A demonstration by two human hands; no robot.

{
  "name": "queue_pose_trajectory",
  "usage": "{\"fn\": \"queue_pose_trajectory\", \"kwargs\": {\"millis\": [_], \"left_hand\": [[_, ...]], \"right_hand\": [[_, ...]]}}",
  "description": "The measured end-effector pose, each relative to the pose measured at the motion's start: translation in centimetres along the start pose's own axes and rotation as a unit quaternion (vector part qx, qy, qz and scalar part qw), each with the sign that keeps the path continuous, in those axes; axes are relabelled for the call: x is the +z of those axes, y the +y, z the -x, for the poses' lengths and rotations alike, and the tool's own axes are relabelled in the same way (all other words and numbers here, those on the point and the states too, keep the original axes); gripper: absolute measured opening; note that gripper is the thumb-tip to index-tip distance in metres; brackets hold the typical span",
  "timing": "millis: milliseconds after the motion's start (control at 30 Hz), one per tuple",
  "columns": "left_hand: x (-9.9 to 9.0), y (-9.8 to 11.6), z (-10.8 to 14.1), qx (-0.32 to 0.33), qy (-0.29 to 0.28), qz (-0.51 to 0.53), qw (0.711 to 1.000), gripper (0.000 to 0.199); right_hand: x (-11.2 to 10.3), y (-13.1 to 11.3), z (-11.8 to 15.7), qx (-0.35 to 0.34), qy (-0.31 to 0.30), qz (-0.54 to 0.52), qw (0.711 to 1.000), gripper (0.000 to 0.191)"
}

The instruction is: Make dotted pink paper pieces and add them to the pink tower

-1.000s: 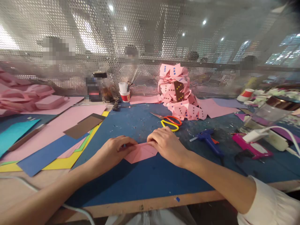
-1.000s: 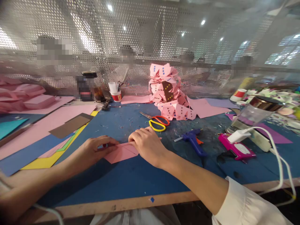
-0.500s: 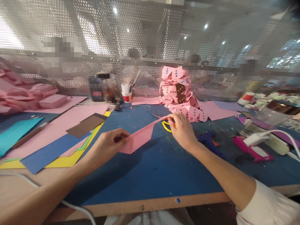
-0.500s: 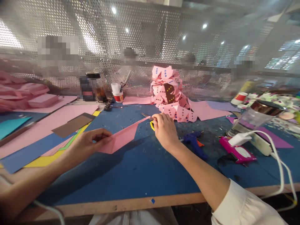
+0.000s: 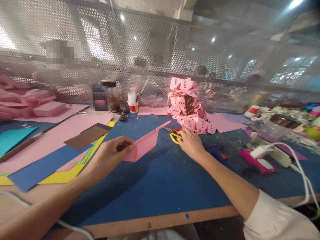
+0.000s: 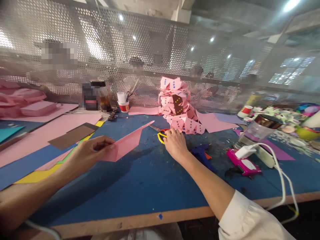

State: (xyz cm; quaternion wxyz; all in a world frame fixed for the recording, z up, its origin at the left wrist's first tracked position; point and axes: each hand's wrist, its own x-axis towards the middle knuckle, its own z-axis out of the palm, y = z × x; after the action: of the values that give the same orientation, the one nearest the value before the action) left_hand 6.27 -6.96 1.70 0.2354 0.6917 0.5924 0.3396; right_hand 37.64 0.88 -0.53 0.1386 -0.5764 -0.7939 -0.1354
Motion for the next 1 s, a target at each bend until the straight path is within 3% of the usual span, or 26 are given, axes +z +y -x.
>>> {"fn": "queue_pose_trajectory", "kwargs": {"millis": [567,1000], "left_hand": [[-0.1,0.4,0.0,-0.003,0.011,0.036,0.999,0.021],[0.1,0.1,-0.4,-0.027,0.014,0.076,0.997,0.024]], "right_hand": [[-0.4,0.8,-0.7,0.034,-0.041,0.041,0.998,0.026],[-1.8,0.6,-0.4,0.083,-0.068,-0.059,0.992,0.036]]}}
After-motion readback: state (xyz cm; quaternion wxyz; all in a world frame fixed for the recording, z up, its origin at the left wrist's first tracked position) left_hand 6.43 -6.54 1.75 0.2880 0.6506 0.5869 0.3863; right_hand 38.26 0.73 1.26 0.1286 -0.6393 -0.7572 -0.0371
